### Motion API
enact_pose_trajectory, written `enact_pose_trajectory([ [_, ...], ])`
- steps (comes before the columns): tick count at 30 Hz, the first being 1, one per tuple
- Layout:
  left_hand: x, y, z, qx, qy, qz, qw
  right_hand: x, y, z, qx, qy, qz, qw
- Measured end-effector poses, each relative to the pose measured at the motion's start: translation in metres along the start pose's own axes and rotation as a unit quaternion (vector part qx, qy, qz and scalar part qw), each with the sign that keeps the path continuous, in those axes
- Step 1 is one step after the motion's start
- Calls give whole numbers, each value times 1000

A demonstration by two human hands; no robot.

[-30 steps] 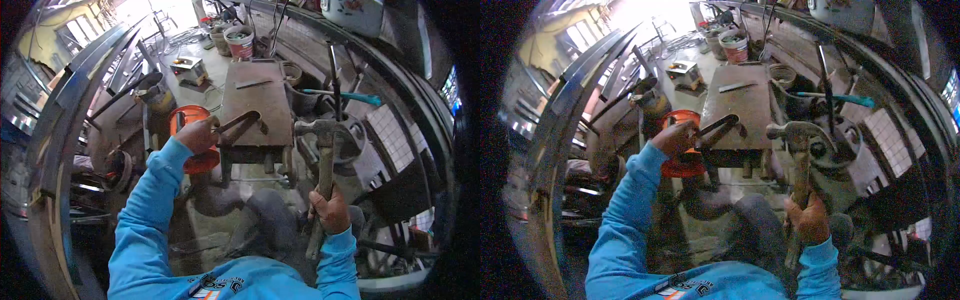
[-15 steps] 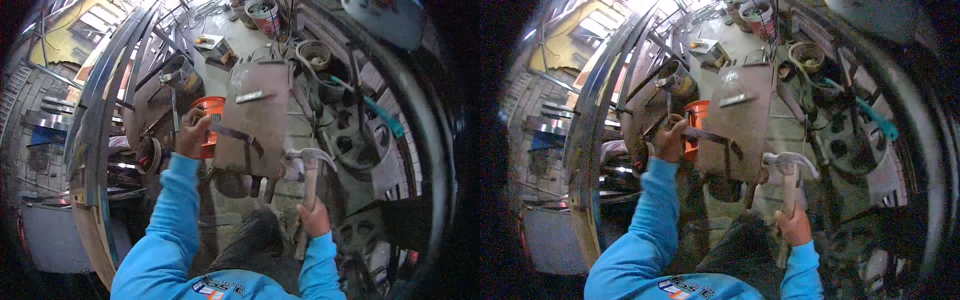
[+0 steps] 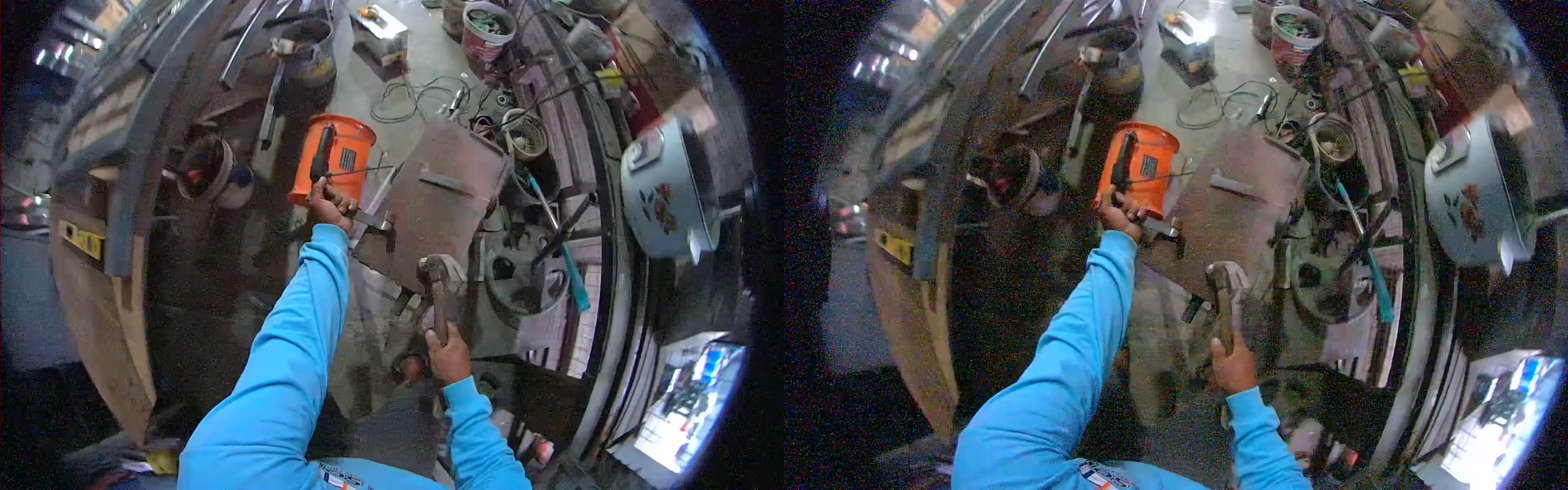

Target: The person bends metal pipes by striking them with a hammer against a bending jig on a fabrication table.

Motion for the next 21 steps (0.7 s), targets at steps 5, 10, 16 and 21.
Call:
enact_pose_trajectory([
  [5, 27, 21, 29, 37, -137, 64, 988, 21, -4, 110, 149, -82, -57, 984],
  [10, 26, 19, 32, 36, -170, 51, 983, 57, -22, 267, 412, 218, -32, 884],
  [16, 19, 14, 34, 36, -129, 18, 991, -21, 53, 91, 208, -174, -47, 961],
  [21, 9, 4, 16, 23, -79, 38, 996, 20, 4, 228, 172, 13, -68, 983],
])
Point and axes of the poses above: each hand's wrist, its own y-axis towards the middle knuckle, its own x-axis out of the back of the hand, z = x × y, the point moved 4 cm from there along y, towards the middle knuckle, and after that the axes turned 12 degrees about y, right-handed, at the moved point
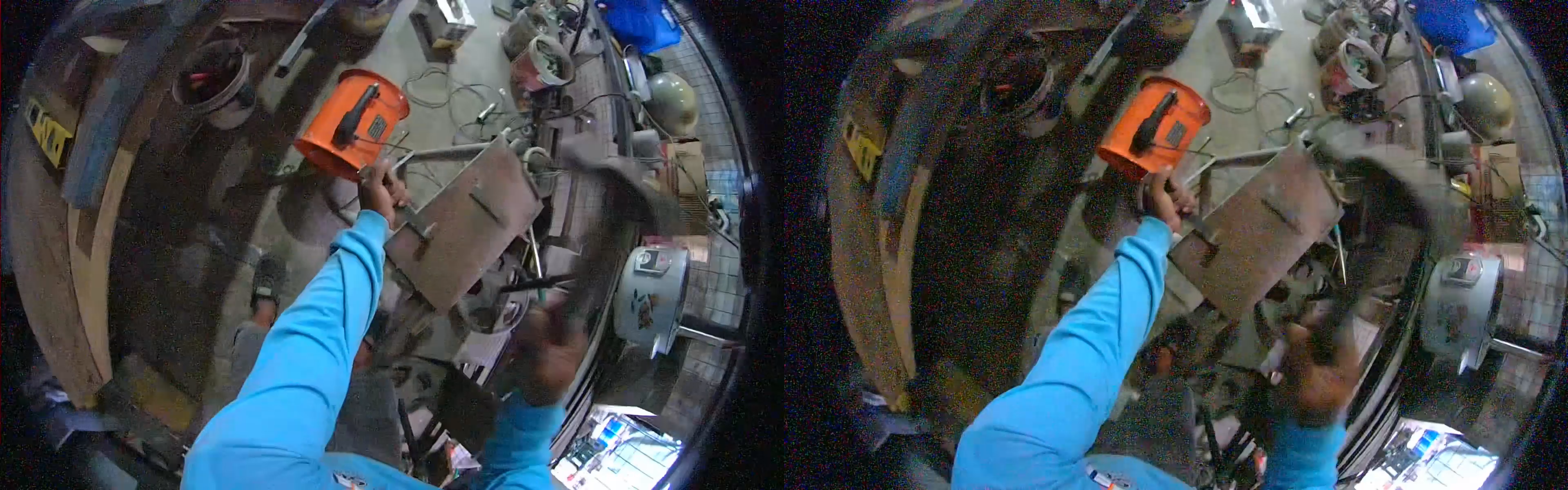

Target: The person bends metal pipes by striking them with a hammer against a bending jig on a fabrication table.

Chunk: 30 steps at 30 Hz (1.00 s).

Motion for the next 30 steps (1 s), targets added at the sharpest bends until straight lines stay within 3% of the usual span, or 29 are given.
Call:
enact_pose_trajectory([
  [1, -5, 0, -2, -21, 18, 43, 999, 27, 15, 21, 46, 2, 131, 990],
  [3, -9, 2, -1, -12, 27, 68, 997, 34, 25, 29, 182, 23, 178, 967],
  [4, -9, 5, -2, -8, 39, 84, 996, -1, 12, 7, 278, 47, 83, 956],
  [6, -12, 2, 0, -21, 87, 71, 993, -37, 4, -81, 222, -126, 26, 967],
  [7, -15, -5, -3, -46, 129, 77, 987, -43, -4, -147, 62, -316, 67, 944],
  [8, -18, -12, -5, -71, 170, 85, 979, -31, -11, -199, -35, -184, 122, 975],
  [10, -8, -10, -4, -136, 230, 88, 960, 1, -11, -152, 15, -125, 31, 992],
  [12, -10, -30, 5, -210, 333, 74, 916, 20, -12, -62, -85, -107, -1, 991],
  [13, -39, -56, -8, -232, 284, 71, 928, 29, -12, -40, -35, -27, -47, 998],
  [15, -44, -69, -6, -274, 296, 33, 915, 45, -17, -10, 82, 127, -29, 988],
  [16, -41, -72, -5, -297, 302, 15, 906, 36, -12, -14, 160, 160, 7, 974],
  [17, -37, -71, 4, -217, 265, 34, 939, 27, -9, -17, 236, 197, 52, 950],
  [18, -32, -72, 4, -243, 286, 33, 926, 19, -7, -22, 303, 234, 104, 918],
  [20, -20, -68, 4, -290, 311, 24, 905, -9, -23, -106, 118, 226, 53, 965],
  [22, -14, -66, 3, -327, 322, 7, 889, -40, -29, -194, -49, 19, 48, 997],
  [23, -14, -70, 3, -349, 312, 6, 883, -46, -28, -205, -56, -224, 58, 971],
  [25, -19, -65, -6, -353, 315, -13, 881, -32, -13, -142, -37, -169, 54, 983],
  [27, -16, -78, -13, -280, 350, -49, 892, 4, -24, -93, -68, -85, 30, 994],
  [28, -26, -80, -17, -317, 351, -38, 880, 16, -20, -77, -80, -17, 4, 997],
  [30, -37, -97, -12, -378, 354, -26, 855, 18, -16, -25, 63, 175, -66, 980],
])
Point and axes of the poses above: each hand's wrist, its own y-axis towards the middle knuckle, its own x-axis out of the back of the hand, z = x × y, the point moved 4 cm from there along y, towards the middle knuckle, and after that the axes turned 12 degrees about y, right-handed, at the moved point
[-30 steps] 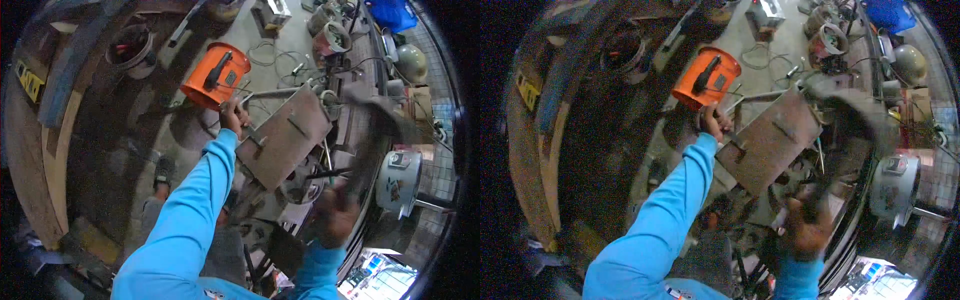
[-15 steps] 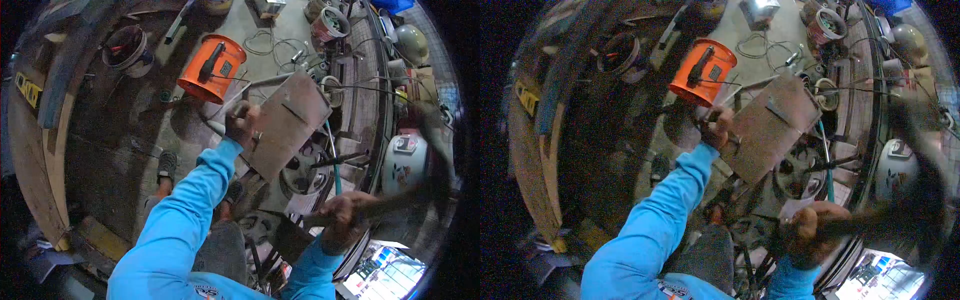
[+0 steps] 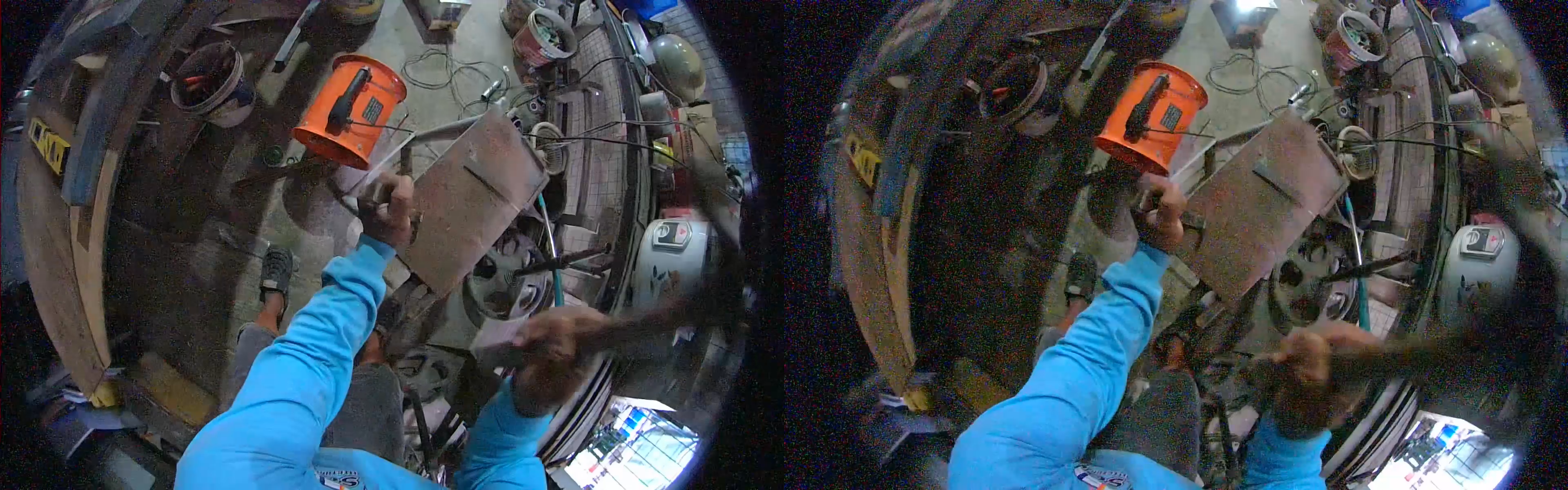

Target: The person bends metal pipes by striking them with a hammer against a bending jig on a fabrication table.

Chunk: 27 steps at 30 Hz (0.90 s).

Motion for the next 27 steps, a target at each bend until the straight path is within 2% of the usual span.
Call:
enact_pose_trajectory([
  [1, 2, 3, 1, 7, 32, 9, 999, -8, 6, 13, 70, 83, 4, 994],
  [3, 5, 4, 19, 22, -19, -3, 1000, -21, 1, -2, 203, 114, 78, 969],
  [4, 8, 3, 28, 30, -43, -16, 998, -25, -4, -34, 199, 93, 90, 971],
  [5, 11, 2, 28, 4, -12, -10, 1000, -19, -12, -97, 89, -62, 87, 990],
  [6, 15, 2, 29, -24, 18, -5, 1000, -11, -24, -153, -12, -282, 102, 954],
  [7, 16, 3, 24, -77, 59, -22, 995, -3, -32, -185, -52, -377, 130, 916],
  [8, 13, 9, 18, -134, 96, -37, 986, 0, -33, -181, -39, -377, 122, 917],
  [9, 11, 18, 20, -99, 53, -45, 993, 2, -31, -157, -35, -355, 101, 929],
  [11, 17, 8, 22, -1, -23, -36, 999, 11, -34, -85, -128, -286, 47, 949],
  [13, 14, 7, 35, 49, -74, -23, 996, 4, -16, -37, -92, -5, 32, 995],
  [15, 6, -2, 40, 71, -126, -2, 989, -9, -3, -1, 79, 130, 55, 987],
  [16, -1, -7, 37, 83, -170, 8, 982, -14, -1, 5, 107, 111, 77, 985],
  [17, 2, -7, 36, 82, -111, 21, 990, -15, -6, -16, 65, 174, 64, 981],
  [18, 1, -13, 40, 78, -118, 23, 990, -16, -13, -37, 26, 237, 46, 970],
  [19, -2, -12, 45, 64, -125, 23, 990, -12, -18, -80, -26, 114, 78, 990],
  [20, 3, -11, 43, -11, -16, 41, 999, -9, -23, -123, -68, -15, 123, 990],
  [21, 7, -11, 40, -91, 99, 42, 990, -12, -27, -143, -105, -403, 126, 900],
  [22, 11, -11, 36, -167, 198, 26, 965, -16, -21, -162, -245, -273, 175, 914],
  [23, 11, -9, 36, -189, 208, 30, 959, -11, -22, -146, -142, -285, 145, 937],
  [24, 10, -10, 41, -153, 177, 39, 971, -12, -18, -115, -33, -293, 119, 948],
  [25, 10, -10, 45, -117, 144, 46, 982, -12, -13, -91, -136, -212, 98, 963],
  [26, 9, -10, 50, -80, 112, 50, 989, -2, -16, -80, -212, -195, 63, 956],
  [27, 6, -5, 48, -57, 76, 45, 994, -2, -16, -80, -193, -136, 30, 971],
])
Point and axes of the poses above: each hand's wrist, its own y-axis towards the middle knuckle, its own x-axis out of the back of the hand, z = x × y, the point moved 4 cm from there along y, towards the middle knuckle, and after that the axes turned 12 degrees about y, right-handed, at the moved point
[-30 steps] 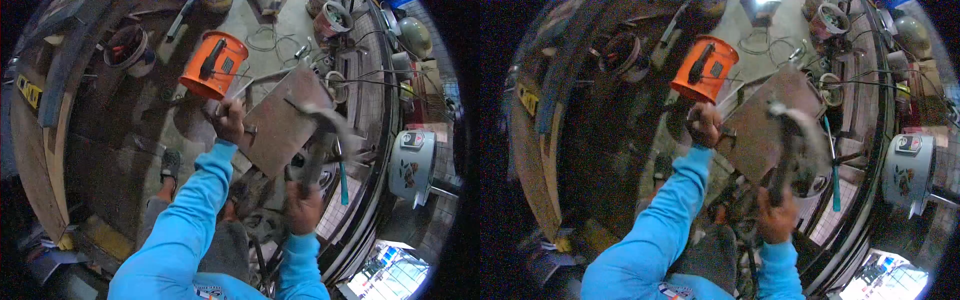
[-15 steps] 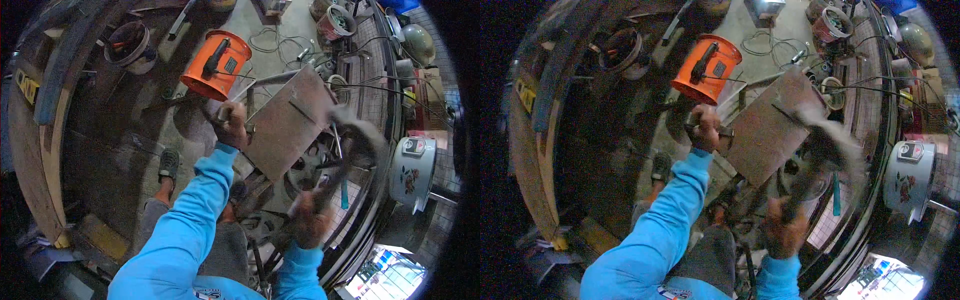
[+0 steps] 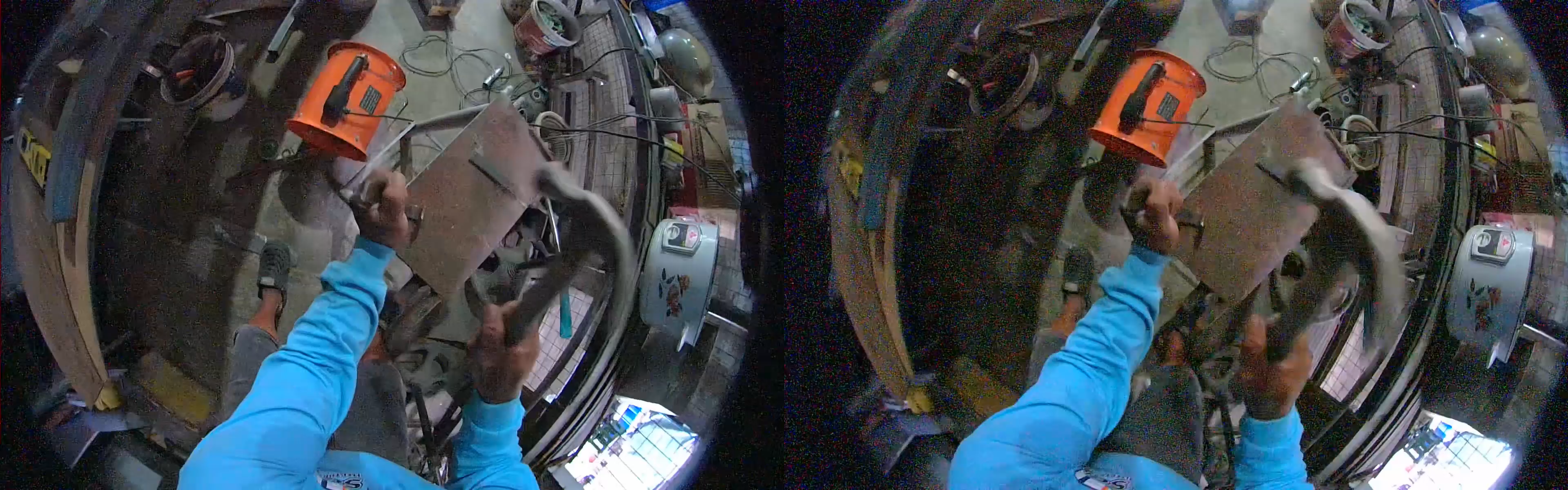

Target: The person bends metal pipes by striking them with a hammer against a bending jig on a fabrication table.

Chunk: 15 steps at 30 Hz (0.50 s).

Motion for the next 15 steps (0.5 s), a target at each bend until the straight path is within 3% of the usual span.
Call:
enact_pose_trajectory([
  [1, 1, 4, -8, 44, -47, -7, 998, -1, -3, -2, 17, 61, -22, 998],
  [2, 2, 7, -17, 88, -96, -19, 991, -8, -1, -14, 66, -13, -13, 998],
  [4, 3, 10, -15, 91, -122, -60, 987, -30, 17, -71, 164, -154, -2, 974],
  [5, 2, 13, -12, 91, -136, -80, 983, -33, 30, -110, 89, -256, 85, 959],
  [6, 1, 17, -10, -16, 15, -124, 992, -26, 15, -109, 41, -199, 79, 976],
  [9, 6, 30, 20, 288, -166, -87, 939, -16, 2, -107, -51, -137, 106, 984],
  [12, 1, 39, 15, 427, -333, -86, 836, -4, 14, -129, -66, -204, 89, 973],
  [13, -3, 30, 27, 469, -348, -72, 809, 1, 17, -137, -68, -243, 81, 964],
  [14, -2, 27, 28, 465, -238, -37, 852, 6, 13, -126, -86, -161, 90, 979],
  [15, -2, 24, 27, 453, -125, -2, 883, 10, 12, -124, -98, -174, 92, 976],
])
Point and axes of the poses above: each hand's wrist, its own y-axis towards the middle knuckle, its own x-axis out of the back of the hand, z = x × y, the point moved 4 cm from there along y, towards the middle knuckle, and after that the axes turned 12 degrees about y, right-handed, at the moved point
